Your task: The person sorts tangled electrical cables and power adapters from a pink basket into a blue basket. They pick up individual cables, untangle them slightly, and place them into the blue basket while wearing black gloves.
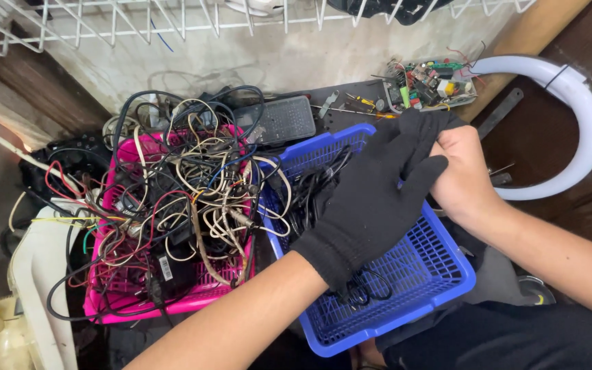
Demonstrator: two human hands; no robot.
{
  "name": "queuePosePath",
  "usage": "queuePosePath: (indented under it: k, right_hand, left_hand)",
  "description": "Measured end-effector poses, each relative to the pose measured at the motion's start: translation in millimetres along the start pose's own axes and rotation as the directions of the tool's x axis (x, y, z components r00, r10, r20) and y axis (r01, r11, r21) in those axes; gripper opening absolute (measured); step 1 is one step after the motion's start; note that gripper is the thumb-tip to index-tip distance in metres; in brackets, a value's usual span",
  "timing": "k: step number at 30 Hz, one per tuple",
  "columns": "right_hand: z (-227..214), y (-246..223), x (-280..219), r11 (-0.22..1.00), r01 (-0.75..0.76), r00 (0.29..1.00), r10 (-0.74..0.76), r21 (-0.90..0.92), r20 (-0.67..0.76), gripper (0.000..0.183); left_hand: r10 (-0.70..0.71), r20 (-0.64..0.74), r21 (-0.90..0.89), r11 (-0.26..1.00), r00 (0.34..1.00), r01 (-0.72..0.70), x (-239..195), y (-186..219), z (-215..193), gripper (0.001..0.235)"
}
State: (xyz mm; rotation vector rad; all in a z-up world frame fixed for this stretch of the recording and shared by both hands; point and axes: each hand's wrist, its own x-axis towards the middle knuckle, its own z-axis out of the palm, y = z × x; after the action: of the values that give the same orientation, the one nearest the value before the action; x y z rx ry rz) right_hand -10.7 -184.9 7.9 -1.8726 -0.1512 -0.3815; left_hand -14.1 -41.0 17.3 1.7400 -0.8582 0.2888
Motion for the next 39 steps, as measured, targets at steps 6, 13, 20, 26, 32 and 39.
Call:
queuePosePath:
  k: [6, 13, 20, 26, 32, 39]
  right_hand:
    - [-1, 50, 7, 0.849, -0.093, 0.99, 0.134, 0.521, -0.041, 0.019]
    - [14, -34, 25, 0.781, -0.4, 0.875, 0.481, 0.479, -0.055, 0.07]
    - [-1, -48, 39, 0.488, -0.6, 0.668, 0.742, 0.634, 0.062, 0.101]
    - [7, -44, 39, 0.45, -0.42, 0.744, 0.668, 0.788, 0.015, 0.033]
    - [-18, -39, 40, 0.109, -0.456, 0.881, 0.196, 0.883, 0.431, 0.104]
    - [6, -80, 39, 0.176, -0.095, 0.726, 0.685, 0.98, -0.053, 0.023]
  left_hand:
    - [0.004, -0.074, -0.003, 1.0, 0.997, -0.004, -1, 6, 2, 0.039]
    - [-0.066, 0.075, -0.03, 0.997, 0.995, 0.068, -9, 29, 9, 0.054]
    - [0.036, 0.002, 0.107, 0.994, 0.999, -0.036, -12, 39, 36, 0.028]
    - [0.054, 0.072, 0.193, 0.979, 0.996, -0.067, -16, 31, 47, 0.019]
    - [0.293, 0.152, 0.505, 0.798, 0.944, -0.329, -19, 12, 68, 0.026]
    - [-0.173, 0.095, 0.564, 0.821, 0.98, 0.09, 7, 22, 34, 0.023]
